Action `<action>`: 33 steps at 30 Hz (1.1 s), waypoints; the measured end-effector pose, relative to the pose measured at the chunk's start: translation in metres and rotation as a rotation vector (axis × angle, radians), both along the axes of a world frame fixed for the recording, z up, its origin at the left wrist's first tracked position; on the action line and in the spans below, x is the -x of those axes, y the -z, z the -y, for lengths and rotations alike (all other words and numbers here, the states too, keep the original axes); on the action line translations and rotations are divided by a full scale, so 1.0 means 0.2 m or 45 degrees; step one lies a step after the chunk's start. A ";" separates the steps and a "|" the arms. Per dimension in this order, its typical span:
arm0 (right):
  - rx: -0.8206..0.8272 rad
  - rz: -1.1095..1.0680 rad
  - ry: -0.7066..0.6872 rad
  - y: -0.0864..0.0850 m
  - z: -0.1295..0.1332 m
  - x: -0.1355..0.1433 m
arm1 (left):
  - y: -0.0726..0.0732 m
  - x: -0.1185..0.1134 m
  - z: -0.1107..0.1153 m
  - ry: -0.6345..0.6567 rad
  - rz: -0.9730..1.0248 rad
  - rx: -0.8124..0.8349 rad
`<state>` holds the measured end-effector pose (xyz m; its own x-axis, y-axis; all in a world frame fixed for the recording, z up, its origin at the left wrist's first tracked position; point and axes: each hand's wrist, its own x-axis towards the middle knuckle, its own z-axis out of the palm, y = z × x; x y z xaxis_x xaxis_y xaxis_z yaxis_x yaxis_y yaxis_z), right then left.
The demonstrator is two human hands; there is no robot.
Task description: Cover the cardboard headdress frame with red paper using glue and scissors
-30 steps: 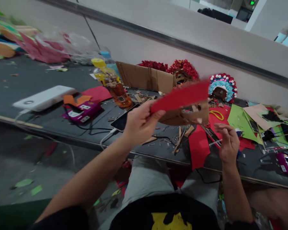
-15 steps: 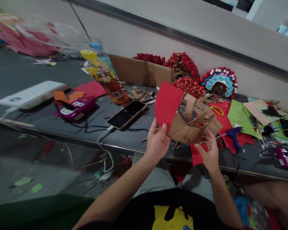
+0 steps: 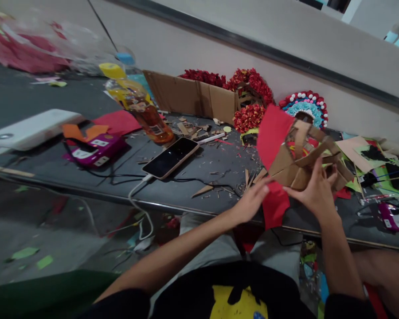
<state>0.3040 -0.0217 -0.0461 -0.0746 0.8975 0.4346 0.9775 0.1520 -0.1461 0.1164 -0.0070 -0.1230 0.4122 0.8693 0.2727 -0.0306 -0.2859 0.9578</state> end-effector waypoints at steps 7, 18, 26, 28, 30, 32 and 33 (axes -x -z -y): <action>-0.076 -0.237 0.160 -0.03 0.02 -0.13 | 0.16 0.03 -0.02 0.386 -1.111 -0.733; -0.016 -0.261 0.156 0.03 0.04 -0.11 | 0.17 0.18 -0.39 -0.019 -1.382 -0.710; 0.061 -0.235 0.089 0.12 0.04 -0.05 | 0.07 0.15 -0.47 -0.199 -1.302 -0.585; 0.080 -0.225 0.082 0.14 0.06 -0.05 | 0.02 0.25 -0.45 -0.260 -1.190 -0.629; 0.101 -0.198 0.057 0.17 0.09 -0.04 | -0.02 0.40 -0.44 -0.448 -1.149 -0.560; 0.109 -0.161 0.015 0.20 0.13 -0.03 | -0.03 0.59 -0.44 -0.756 -1.237 -0.412; 0.109 -0.145 -0.015 0.21 0.15 -0.01 | -0.03 0.69 -0.45 -0.902 -1.323 -0.326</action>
